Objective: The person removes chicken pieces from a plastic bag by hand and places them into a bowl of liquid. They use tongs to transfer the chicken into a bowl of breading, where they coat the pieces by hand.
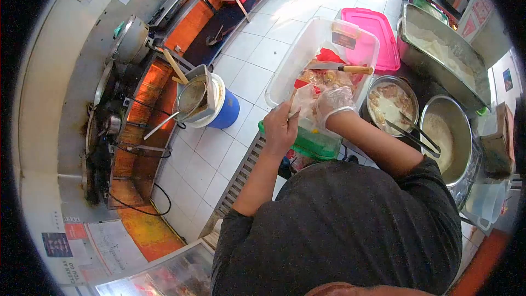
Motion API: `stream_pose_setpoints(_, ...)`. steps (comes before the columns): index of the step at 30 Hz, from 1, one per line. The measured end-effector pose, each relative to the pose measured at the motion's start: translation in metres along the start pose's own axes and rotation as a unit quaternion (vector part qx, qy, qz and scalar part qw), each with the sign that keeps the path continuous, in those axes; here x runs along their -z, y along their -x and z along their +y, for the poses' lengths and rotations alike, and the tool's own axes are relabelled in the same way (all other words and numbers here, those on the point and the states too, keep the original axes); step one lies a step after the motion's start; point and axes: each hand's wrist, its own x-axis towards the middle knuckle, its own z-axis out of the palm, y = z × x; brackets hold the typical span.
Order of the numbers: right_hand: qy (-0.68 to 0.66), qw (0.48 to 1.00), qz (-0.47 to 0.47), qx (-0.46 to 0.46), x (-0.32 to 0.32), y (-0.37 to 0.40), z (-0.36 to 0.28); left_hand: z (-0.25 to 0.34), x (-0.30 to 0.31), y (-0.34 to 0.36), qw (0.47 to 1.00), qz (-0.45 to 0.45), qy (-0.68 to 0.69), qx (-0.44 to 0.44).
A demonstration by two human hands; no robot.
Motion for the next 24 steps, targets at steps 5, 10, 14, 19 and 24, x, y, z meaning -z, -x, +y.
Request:
stream_pose_setpoints(5, -0.048, 0.997, -0.029, 0.048, 0.006, 0.004, 0.01, -0.008, -0.004, 0.0, 0.998, 0.003, 0.038, 0.039)
stream_pose_setpoints(10, -0.185, 0.978, -0.006, 0.094, 0.012, 0.016, 0.03, -0.03, -0.01, 0.002, 0.986, 0.046, 0.099, 0.124)
stream_pose_setpoints(14, -0.57, 0.805, 0.155, 0.051, -0.001, 0.031, 0.045, -0.033, -0.019, -0.003, 0.963, 0.08, 0.193, 0.169)
stream_pose_setpoints(19, -0.777, 0.624, 0.08, 0.012, 0.008, 0.05, 0.079, -0.037, -0.031, -0.008, 0.953, 0.064, 0.233, 0.185)
stream_pose_setpoints(24, -0.842, 0.533, 0.081, 0.037, 0.023, 0.08, 0.091, -0.027, -0.048, -0.018, 0.948, 0.04, 0.249, 0.193)
